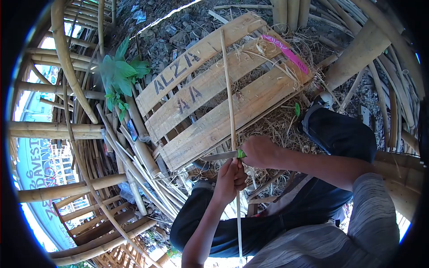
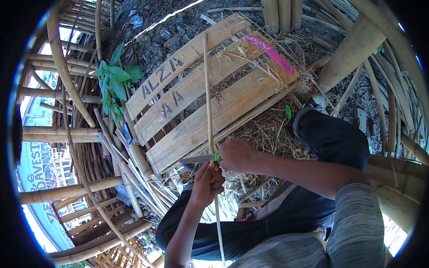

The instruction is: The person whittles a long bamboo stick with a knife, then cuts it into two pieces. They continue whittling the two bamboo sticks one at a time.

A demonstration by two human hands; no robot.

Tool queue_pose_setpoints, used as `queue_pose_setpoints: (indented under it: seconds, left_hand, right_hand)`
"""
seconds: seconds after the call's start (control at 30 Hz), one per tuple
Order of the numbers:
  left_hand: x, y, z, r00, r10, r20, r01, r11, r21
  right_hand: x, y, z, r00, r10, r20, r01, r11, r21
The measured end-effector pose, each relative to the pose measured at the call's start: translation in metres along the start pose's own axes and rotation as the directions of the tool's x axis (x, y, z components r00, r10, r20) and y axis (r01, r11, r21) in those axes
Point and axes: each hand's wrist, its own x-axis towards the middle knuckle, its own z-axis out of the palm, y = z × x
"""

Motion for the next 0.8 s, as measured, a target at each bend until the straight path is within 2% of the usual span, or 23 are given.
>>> queue_pose_setpoints:
  seconds: [0.07,0.3,0.37,0.47,0.53,0.67,0.73,0.8]
  left_hand:
    - [-0.004,0.007,0.001,1.0,0.004,-0.012,-0.003,1.0,0.013]
    - [-0.01,0.009,0.006,0.997,-0.002,-0.074,0.006,0.998,0.06]
    - [-0.01,0.008,0.007,0.998,-0.034,-0.058,0.035,0.999,0.004]
    - [-0.008,0.01,0.003,0.998,-0.061,-0.026,0.06,0.998,-0.028]
    - [-0.008,0.01,0.007,0.999,-0.047,-0.028,0.046,0.998,-0.046]
    - [-0.008,0.015,0.012,0.998,-0.031,-0.047,0.028,0.999,-0.044]
    - [-0.009,0.016,0.013,0.999,-0.002,-0.052,0.0,0.999,-0.035]
    - [-0.008,0.018,0.016,0.998,0.033,-0.047,-0.034,0.999,-0.024]
  right_hand:
    - [0.0,-0.002,-0.001,1.0,0.003,-0.008,-0.003,1.0,0.019]
    - [-0.003,-0.004,-0.002,0.996,-0.046,-0.078,0.038,0.995,-0.095]
    - [-0.001,-0.003,-0.001,0.993,-0.057,-0.102,0.045,0.993,-0.11]
    - [0.008,0.003,-0.003,0.998,0.025,-0.055,-0.034,0.985,-0.167]
    - [0.015,0.01,-0.008,0.982,-0.054,-0.183,0.018,0.981,-0.191]
    - [0.017,0.007,-0.015,0.989,-0.039,-0.145,0.019,0.99,-0.137]
    - [0.019,-0.001,-0.02,0.991,0.061,-0.116,-0.075,0.991,-0.114]
    - [0.021,-0.002,-0.024,0.988,0.037,-0.15,-0.057,0.99,-0.128]
